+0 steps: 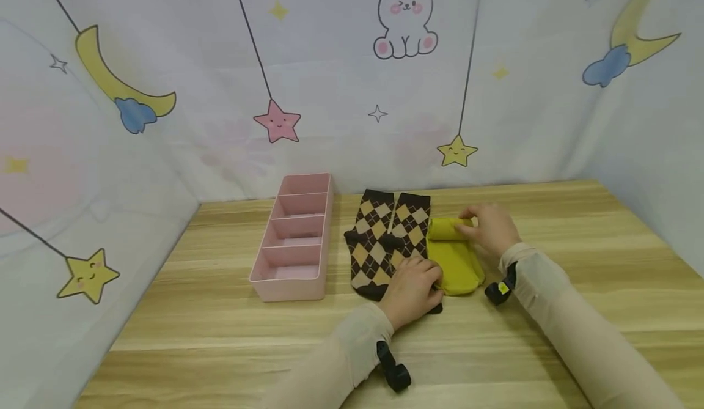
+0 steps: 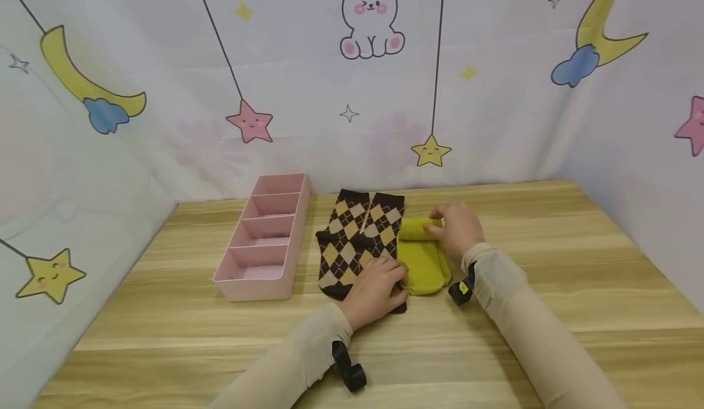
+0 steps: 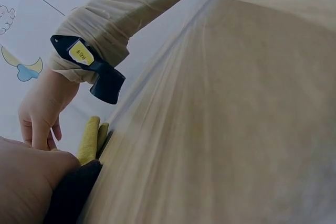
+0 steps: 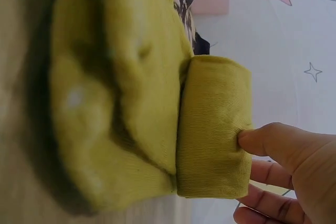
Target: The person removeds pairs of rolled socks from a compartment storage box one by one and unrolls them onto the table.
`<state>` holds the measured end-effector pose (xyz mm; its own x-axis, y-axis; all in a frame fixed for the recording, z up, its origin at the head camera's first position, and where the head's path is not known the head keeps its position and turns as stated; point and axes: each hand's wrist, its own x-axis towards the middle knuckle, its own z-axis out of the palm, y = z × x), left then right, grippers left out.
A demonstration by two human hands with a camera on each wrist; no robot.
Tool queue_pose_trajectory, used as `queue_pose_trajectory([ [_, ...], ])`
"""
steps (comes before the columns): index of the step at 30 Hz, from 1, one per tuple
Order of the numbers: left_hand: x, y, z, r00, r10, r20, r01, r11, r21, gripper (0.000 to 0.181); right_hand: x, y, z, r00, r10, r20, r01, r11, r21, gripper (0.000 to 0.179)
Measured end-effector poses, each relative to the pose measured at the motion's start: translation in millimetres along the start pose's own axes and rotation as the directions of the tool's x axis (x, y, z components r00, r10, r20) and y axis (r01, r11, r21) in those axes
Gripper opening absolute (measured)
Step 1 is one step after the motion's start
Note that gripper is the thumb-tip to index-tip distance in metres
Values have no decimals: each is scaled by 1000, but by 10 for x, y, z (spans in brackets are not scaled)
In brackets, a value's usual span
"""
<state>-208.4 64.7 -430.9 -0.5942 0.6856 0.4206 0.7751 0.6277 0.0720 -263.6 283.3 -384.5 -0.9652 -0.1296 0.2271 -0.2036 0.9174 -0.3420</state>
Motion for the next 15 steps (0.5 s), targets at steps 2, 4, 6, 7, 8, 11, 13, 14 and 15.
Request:
queue_pose_trajectory([
  [2,-2,3,4,1000,3,-5,-3,1000,2,10,22,-1,0,1000,13,1,-13,1000,-9,32],
  [4,-3,7,1,1000,5,-9,-5,1000,6,11,48,1,7,1000,20,-4,-20,1000,-15,32],
  [6,-3,8,0,1000,7,-15,-7,1000,10,11,70,4,18,999,27,-16,-28,1000,-9,31],
  [7,-2,7,2,1000,8,-16,-7,1000,14,11,81,8,26,999,29,-24,-29,1000,-8,30],
  [8,-3,9,-1,1000,8,-16,-8,1000,16,11,92,11,35,999,31,-33,-31,999,-7,29],
  [11,-4,10,-4,1000,7,-9,-7,1000,18,11,116,20,62,998,31,-57,-31,1000,1,24],
  [13,-3,8,2,1000,7,-7,-7,1000,18,11,130,24,78,997,30,-65,-29,1000,8,22],
  [14,-4,6,4,1000,8,-7,-8,1000,19,11,136,27,85,997,30,-65,-29,999,14,20],
  [15,-4,4,8,1000,9,-8,-9,1000,19,11,139,24,91,998,28,-64,-27,999,20,19],
])
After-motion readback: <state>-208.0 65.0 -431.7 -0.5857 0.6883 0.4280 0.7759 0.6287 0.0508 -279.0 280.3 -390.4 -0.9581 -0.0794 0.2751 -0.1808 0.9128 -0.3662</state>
